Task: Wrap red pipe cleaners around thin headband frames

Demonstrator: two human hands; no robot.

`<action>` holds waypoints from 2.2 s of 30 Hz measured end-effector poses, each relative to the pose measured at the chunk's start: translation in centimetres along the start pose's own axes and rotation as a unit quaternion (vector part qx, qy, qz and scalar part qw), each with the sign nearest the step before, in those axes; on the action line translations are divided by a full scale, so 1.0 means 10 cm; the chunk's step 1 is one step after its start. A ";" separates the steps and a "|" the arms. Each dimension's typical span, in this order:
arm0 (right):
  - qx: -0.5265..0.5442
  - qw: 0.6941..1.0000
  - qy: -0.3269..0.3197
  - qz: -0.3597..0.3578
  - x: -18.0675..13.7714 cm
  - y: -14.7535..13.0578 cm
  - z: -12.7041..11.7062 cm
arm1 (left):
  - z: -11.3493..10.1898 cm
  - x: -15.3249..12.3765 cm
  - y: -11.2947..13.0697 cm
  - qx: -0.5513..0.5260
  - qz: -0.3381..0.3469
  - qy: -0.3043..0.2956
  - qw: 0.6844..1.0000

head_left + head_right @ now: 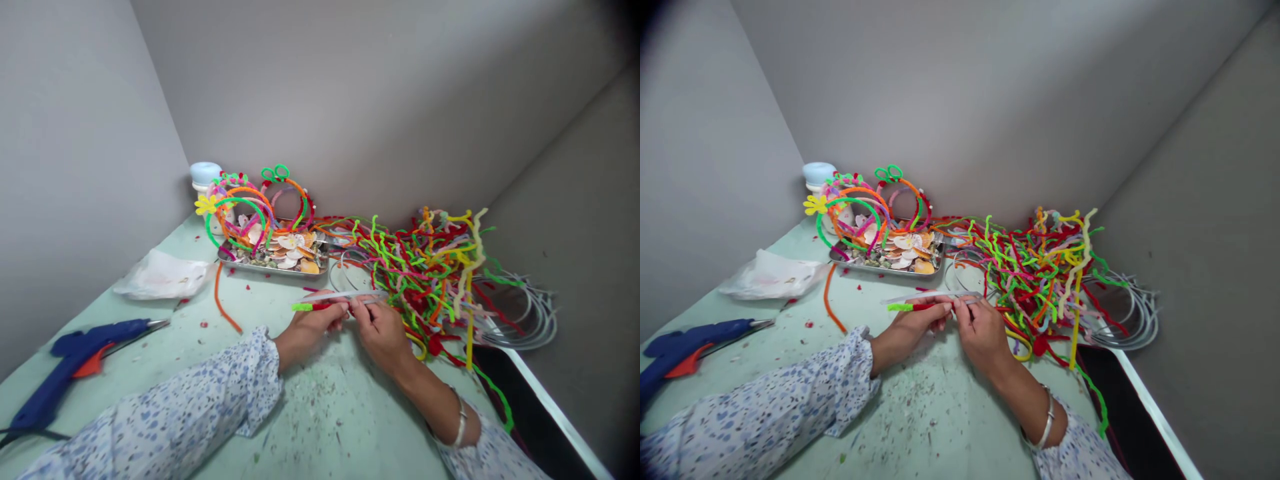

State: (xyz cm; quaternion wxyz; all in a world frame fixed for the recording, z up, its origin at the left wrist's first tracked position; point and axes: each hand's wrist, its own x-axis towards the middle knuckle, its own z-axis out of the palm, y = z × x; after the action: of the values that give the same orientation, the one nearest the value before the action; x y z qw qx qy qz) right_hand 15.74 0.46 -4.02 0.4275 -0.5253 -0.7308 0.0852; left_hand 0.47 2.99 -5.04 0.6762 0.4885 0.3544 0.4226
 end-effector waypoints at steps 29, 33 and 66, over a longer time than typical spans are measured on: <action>-0.006 0.996 0.083 -0.008 -0.03 0.02 0.00 | 0.02 0.01 0.07 -0.053 -0.056 -0.016 0.997; -0.009 0.999 0.040 -0.025 0.01 -0.02 -0.06 | 0.04 0.02 0.11 -0.085 -0.051 0.014 0.995; 0.483 0.835 0.088 0.249 0.12 0.25 -0.10 | -0.04 0.04 0.24 -0.191 -0.064 -0.017 0.979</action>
State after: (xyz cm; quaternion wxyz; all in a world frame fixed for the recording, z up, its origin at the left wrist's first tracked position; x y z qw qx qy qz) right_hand 18.11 2.23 -4.24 0.6538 -0.4213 -0.4007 0.4843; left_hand -0.32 3.88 -2.88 0.7888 0.3339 0.2862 0.4294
